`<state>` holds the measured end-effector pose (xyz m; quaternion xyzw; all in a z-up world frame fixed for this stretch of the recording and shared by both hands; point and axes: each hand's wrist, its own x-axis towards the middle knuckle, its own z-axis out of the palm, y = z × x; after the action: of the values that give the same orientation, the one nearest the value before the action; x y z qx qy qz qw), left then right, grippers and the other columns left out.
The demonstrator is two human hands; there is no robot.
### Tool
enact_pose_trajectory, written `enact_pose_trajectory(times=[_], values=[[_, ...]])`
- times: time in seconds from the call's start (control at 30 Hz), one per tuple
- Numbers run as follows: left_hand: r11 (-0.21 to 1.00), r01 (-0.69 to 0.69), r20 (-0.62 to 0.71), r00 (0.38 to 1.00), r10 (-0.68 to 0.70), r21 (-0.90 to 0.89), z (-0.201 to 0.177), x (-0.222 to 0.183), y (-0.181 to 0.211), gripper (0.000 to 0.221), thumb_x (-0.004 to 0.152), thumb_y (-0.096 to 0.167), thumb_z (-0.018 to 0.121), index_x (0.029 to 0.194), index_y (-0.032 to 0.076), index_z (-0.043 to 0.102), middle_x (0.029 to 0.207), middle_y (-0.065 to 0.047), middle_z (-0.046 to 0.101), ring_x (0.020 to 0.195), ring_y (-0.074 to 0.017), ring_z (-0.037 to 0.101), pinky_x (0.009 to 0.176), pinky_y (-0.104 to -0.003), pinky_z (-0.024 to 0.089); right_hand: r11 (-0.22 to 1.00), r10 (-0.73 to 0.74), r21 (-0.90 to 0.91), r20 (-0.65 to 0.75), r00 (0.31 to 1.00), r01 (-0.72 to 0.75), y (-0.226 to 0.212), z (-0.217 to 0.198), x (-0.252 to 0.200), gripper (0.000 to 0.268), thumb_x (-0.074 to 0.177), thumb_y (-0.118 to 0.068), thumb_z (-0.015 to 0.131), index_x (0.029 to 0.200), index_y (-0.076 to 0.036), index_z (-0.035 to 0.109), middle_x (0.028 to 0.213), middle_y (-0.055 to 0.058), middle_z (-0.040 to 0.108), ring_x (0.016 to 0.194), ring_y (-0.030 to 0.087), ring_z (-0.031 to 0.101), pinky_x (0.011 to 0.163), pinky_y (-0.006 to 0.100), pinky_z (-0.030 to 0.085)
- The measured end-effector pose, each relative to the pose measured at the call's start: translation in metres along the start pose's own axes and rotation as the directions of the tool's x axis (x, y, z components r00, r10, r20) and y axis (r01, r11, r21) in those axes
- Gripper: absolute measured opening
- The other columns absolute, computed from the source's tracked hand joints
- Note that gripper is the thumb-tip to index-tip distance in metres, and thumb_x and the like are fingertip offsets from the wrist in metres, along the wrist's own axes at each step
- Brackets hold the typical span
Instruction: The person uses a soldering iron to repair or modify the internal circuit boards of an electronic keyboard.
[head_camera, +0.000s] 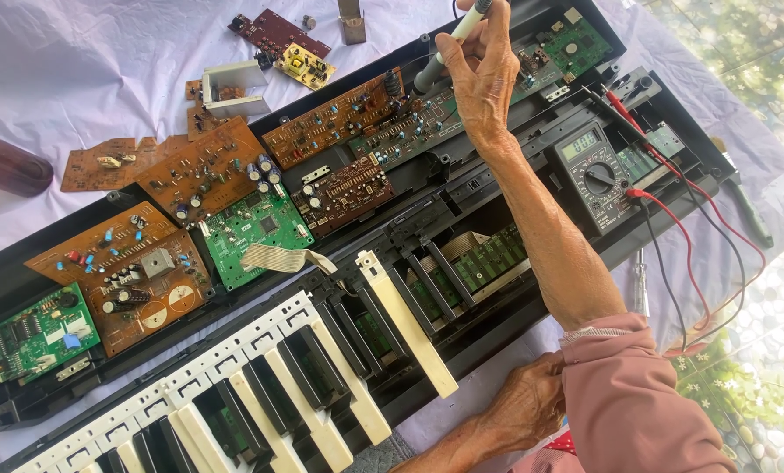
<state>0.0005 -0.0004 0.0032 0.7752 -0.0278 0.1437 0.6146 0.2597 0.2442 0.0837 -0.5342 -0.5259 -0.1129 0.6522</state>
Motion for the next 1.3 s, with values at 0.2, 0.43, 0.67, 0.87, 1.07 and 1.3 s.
enact_pose_trajectory(times=[0.2, 0.43, 0.67, 0.87, 1.07, 1.3], values=[[1.0, -0.004, -0.006, 1.0, 0.004, 0.006, 0.003, -0.001, -0.005, 0.015, 0.077, -0.013, 0.059, 0.09, -0.007, 0.061, 0.119, -0.021, 0.061, 0.091, -0.0304, 0.059, 0.073, -0.038, 0.05, 1.0, 0.014, -0.011, 0.0, 1.0, -0.014, 0.005, 0.0, -0.002, 0.048, 0.101, -0.01, 0.078, 0.136, -0.017, 0.046, 0.094, 0.007, 0.068, 0.078, 0.018, 0.073, 0.07, 0.027, 0.064], [1.0, -0.002, -0.011, 1.0, 0.002, -0.008, 0.001, 0.0, 0.0, 0.022, 0.08, -0.011, 0.056, 0.1, -0.006, 0.063, 0.119, -0.02, 0.062, 0.093, -0.032, 0.06, 0.077, -0.039, 0.05, 0.999, -0.016, 0.042, -0.003, 1.0, 0.016, 0.011, 0.0, -0.004, 0.056, 0.102, -0.006, 0.078, 0.143, -0.017, 0.041, 0.099, 0.01, 0.069, 0.082, 0.022, 0.076, 0.075, 0.03, 0.068], [1.0, 0.009, 0.004, 1.0, -0.009, -0.024, 0.001, 0.0, -0.001, 0.018, 0.078, -0.012, 0.057, 0.094, -0.006, 0.061, 0.115, -0.019, 0.06, 0.085, -0.0289, 0.057, 0.071, -0.038, 0.047, 1.0, -0.009, 0.025, 0.03, 1.0, 0.008, -0.006, 0.004, -0.002, 0.048, 0.101, -0.008, 0.076, 0.134, -0.021, 0.044, 0.094, 0.007, 0.068, 0.078, 0.018, 0.072, 0.072, 0.027, 0.065], [1.0, -0.017, -0.027, 1.0, 0.017, -0.007, 0.003, -0.001, -0.004, 0.014, 0.078, -0.014, 0.061, 0.089, -0.005, 0.059, 0.114, -0.019, 0.06, 0.085, -0.0288, 0.059, 0.072, -0.038, 0.049, 0.999, -0.018, 0.04, 0.035, 0.999, 0.016, -0.008, 0.004, 0.0, 0.048, 0.102, -0.007, 0.075, 0.135, -0.021, 0.044, 0.093, 0.008, 0.067, 0.076, 0.019, 0.072, 0.069, 0.028, 0.066], [1.0, -0.008, -0.01, 1.0, 0.008, -0.025, 0.003, -0.001, -0.003, 0.016, 0.078, -0.013, 0.057, 0.091, -0.006, 0.061, 0.118, -0.019, 0.061, 0.089, -0.0296, 0.059, 0.074, -0.038, 0.049, 0.999, -0.03, 0.03, 0.038, 0.999, 0.029, -0.01, 0.005, -0.001, 0.047, 0.101, -0.005, 0.075, 0.133, -0.02, 0.044, 0.093, 0.008, 0.067, 0.076, 0.019, 0.072, 0.069, 0.027, 0.066], [1.0, -0.003, -0.018, 1.0, 0.002, -0.005, 0.0, 0.001, 0.001, 0.016, 0.08, -0.013, 0.057, 0.094, -0.006, 0.062, 0.107, -0.018, 0.06, 0.084, -0.0296, 0.057, 0.071, -0.038, 0.048, 0.998, -0.005, 0.055, 0.051, 0.999, 0.002, -0.009, 0.005, -0.002, 0.047, 0.102, -0.004, 0.075, 0.135, -0.019, 0.045, 0.093, 0.008, 0.068, 0.077, 0.018, 0.071, 0.069, 0.028, 0.065]])
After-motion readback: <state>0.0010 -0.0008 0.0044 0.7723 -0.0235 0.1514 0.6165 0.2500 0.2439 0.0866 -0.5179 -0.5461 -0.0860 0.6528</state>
